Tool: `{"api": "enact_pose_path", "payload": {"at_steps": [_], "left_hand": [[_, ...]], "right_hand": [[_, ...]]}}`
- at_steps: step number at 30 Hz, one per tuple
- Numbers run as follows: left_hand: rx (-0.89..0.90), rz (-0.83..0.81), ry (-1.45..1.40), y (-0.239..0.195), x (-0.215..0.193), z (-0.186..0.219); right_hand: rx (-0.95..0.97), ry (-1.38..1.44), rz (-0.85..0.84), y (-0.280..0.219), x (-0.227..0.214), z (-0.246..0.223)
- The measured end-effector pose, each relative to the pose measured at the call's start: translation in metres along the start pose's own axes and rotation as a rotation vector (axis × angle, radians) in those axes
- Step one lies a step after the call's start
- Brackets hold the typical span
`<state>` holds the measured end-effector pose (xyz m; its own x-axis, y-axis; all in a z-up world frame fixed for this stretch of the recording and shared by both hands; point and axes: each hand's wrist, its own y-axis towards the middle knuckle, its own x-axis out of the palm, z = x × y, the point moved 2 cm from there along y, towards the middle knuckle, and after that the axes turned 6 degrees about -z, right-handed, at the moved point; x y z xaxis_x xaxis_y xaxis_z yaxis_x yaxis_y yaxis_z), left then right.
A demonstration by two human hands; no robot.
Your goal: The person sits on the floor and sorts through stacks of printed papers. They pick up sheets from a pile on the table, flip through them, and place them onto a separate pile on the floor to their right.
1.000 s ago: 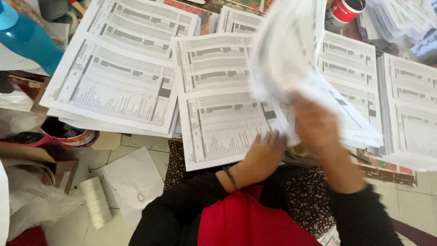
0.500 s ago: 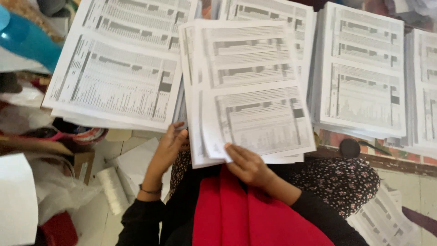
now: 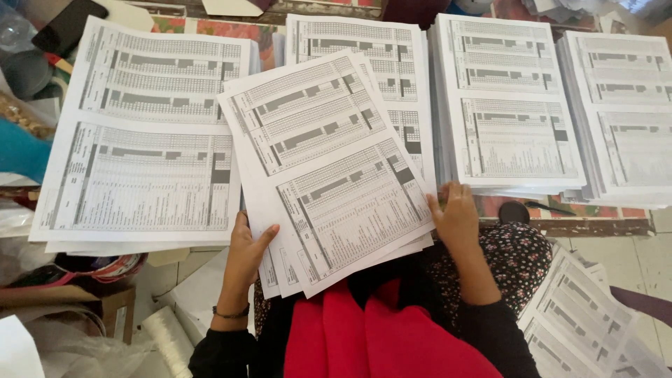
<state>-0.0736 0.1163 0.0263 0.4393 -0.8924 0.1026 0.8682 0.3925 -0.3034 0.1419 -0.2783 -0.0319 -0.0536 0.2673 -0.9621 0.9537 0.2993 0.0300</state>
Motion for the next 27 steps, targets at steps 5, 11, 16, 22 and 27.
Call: {"api": "enact_pose_path", "payload": {"at_steps": [5,11,16,22,27], "left_hand": [[-0.043,-0.034,0.002,0.012,0.015,-0.003],[-0.038,-0.034,0.003,0.014,0.030,-0.009],[0.067,-0.025,0.143,0.010,0.033,-0.007],[0.187,-0.021,0.385,-0.003,0.036,0.026],[0.523,-0.043,0.288,0.016,0.011,0.021]], "right_hand": [[0.084,0.131,-0.200,-0.015,-0.010,-0.014],[0.110,0.311,-0.165,-0.038,0.001,-0.025],[0.136,0.533,-0.227,-0.037,0.002,-0.026],[0.138,1.200,-0.343,-0.033,-0.006,-0.031],[-0.053,1.247,-0.193,-0.016,-0.041,-0.014]]}}
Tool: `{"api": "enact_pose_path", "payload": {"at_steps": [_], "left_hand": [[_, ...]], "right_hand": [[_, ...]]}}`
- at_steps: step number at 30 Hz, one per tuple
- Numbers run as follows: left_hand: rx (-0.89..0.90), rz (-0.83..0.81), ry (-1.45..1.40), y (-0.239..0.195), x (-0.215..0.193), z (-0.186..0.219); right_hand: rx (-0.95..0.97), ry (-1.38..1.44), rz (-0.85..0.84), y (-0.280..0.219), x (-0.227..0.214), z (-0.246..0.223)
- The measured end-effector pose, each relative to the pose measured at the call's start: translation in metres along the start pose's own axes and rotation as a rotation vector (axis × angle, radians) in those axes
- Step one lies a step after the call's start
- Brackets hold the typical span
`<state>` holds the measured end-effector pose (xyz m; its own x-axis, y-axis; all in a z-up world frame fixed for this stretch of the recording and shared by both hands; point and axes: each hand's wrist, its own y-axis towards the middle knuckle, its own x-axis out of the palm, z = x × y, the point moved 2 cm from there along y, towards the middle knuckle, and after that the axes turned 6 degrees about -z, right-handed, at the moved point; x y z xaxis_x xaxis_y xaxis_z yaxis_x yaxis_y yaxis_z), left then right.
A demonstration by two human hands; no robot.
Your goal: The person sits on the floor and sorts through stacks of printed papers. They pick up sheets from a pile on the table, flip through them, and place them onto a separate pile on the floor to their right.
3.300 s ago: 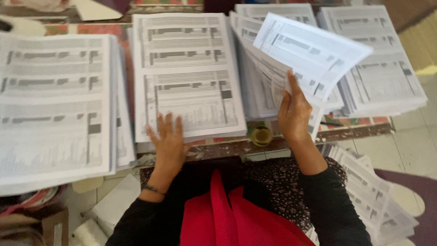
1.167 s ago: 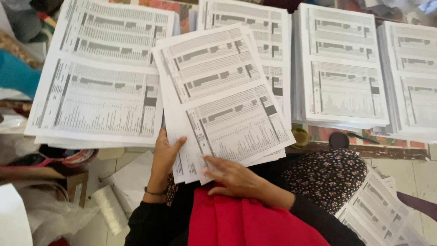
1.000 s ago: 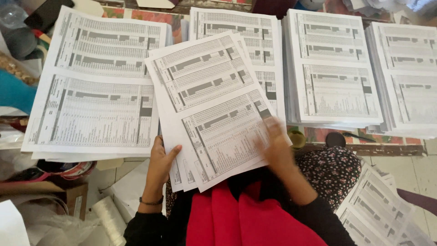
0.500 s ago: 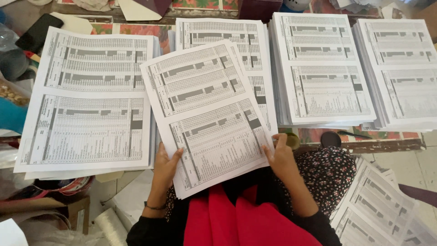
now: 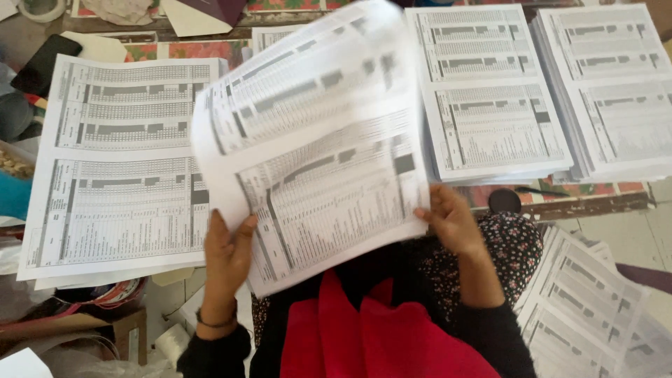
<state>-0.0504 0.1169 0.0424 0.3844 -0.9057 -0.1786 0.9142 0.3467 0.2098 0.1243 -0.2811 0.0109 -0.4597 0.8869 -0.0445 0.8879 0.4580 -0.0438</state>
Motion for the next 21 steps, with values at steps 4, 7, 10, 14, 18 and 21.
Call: {"api": "enact_pose_path", "payload": {"at_steps": [4,7,10,14,18,21], "left_hand": [[0.069,-0.171,-0.073,0.057,0.006,0.078],[0.207,-0.280,-0.170,0.109,0.020,0.097],[0.233,-0.235,-0.158,0.132,0.036,0.119],[0.151,-0.274,0.106,0.146,0.050,0.111],[0.207,-0.242,0.129,0.142,0.060,0.092],[0.372,-0.221,-0.012,0.143,0.059,0.088]], "right_hand": [[-0.020,-0.087,-0.015,0.032,-0.009,-0.064],[-0.281,0.000,-0.013,0.053,0.007,-0.107],[-0.121,0.095,0.066,0.057,0.002,-0.132],[0.168,0.244,-0.026,0.076,-0.022,-0.079],[0.153,-0.067,0.023,0.057,-0.012,-0.053],[-0.088,-0.148,0.196,0.054,-0.010,-0.065]]}}
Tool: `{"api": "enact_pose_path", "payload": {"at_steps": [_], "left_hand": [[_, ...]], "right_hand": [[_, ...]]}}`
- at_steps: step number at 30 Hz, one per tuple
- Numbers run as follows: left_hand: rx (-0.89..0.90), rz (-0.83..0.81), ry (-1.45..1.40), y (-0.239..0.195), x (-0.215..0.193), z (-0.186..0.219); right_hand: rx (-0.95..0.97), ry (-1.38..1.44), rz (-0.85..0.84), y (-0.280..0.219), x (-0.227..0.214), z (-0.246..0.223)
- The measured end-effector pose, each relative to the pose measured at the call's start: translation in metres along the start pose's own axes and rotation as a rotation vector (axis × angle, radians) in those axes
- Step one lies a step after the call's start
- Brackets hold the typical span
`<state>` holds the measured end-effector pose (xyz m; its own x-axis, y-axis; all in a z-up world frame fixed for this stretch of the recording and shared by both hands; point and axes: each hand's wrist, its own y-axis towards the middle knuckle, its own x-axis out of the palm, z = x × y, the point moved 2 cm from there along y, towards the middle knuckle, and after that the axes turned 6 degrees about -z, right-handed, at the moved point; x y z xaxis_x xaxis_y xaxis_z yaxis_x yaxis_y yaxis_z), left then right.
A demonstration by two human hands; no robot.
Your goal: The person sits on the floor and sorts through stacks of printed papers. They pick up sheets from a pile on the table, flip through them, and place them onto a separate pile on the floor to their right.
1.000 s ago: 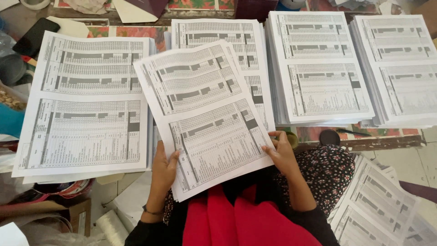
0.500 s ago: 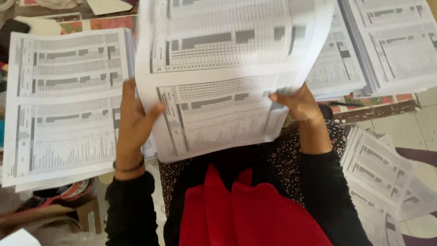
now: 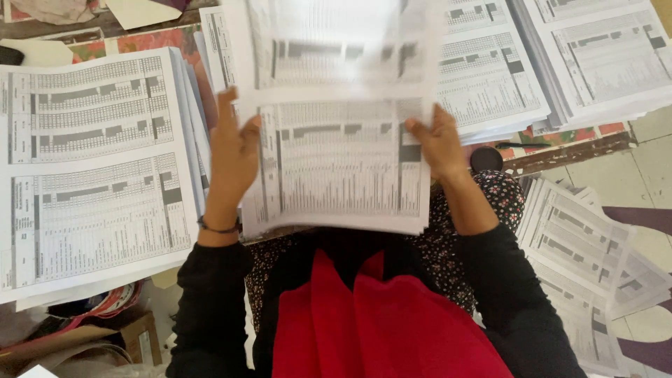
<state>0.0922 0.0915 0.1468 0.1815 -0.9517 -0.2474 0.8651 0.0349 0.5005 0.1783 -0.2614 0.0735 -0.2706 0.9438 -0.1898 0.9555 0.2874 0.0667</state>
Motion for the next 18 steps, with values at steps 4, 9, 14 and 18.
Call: {"api": "enact_pose_path", "payload": {"at_steps": [4,9,14,18], "left_hand": [[0.169,0.044,-0.109,-0.002,-0.013,0.000],[0.389,0.120,-0.121,0.024,-0.034,-0.003],[0.171,0.208,-0.105,-0.019,-0.017,-0.055],[0.063,0.236,-0.091,-0.035,0.000,-0.108]], "right_hand": [[-0.297,0.128,0.141,-0.004,-0.007,-0.067],[-0.650,0.027,0.164,-0.002,-0.009,-0.108],[-0.608,-0.035,0.078,0.001,0.009,-0.083],[-0.490,-0.020,0.069,-0.002,0.026,-0.071]]}}
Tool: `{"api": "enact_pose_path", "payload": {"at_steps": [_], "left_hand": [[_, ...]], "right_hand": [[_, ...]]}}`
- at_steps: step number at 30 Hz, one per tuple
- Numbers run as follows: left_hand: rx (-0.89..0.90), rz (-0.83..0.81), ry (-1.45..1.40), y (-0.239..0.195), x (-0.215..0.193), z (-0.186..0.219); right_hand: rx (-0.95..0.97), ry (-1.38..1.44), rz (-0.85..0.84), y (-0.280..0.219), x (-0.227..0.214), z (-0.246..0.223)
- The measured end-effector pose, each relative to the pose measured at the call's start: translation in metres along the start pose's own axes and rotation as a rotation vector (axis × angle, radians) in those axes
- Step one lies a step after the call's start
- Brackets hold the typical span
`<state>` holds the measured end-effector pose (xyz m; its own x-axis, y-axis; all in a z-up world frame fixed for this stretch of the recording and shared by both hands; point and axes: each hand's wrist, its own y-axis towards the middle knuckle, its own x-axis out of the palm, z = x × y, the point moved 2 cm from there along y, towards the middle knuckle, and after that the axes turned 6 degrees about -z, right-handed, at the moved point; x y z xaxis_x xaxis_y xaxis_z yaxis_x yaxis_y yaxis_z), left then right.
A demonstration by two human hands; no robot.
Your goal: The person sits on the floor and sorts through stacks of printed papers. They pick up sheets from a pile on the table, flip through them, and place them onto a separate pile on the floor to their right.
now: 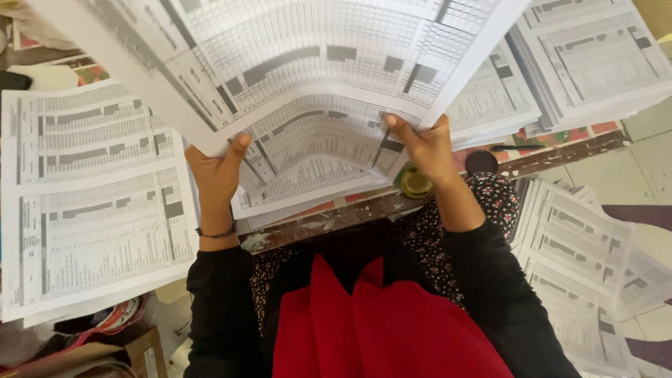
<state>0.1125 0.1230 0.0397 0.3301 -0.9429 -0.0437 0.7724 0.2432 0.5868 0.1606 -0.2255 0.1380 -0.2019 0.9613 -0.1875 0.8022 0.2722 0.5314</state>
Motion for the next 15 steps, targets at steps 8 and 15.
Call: {"api": "enact_pose_path", "payload": {"at_steps": [8,15], "left_hand": [[-0.024,-0.032,0.113,0.018,-0.003,0.069],[-0.557,-0.107,0.591,-0.038,-0.031,0.029]], "right_hand": [[0.035,-0.004,0.023,0.002,0.000,-0.018],[0.258,-0.106,-0.040,-0.089,0.018,0.130]]}}
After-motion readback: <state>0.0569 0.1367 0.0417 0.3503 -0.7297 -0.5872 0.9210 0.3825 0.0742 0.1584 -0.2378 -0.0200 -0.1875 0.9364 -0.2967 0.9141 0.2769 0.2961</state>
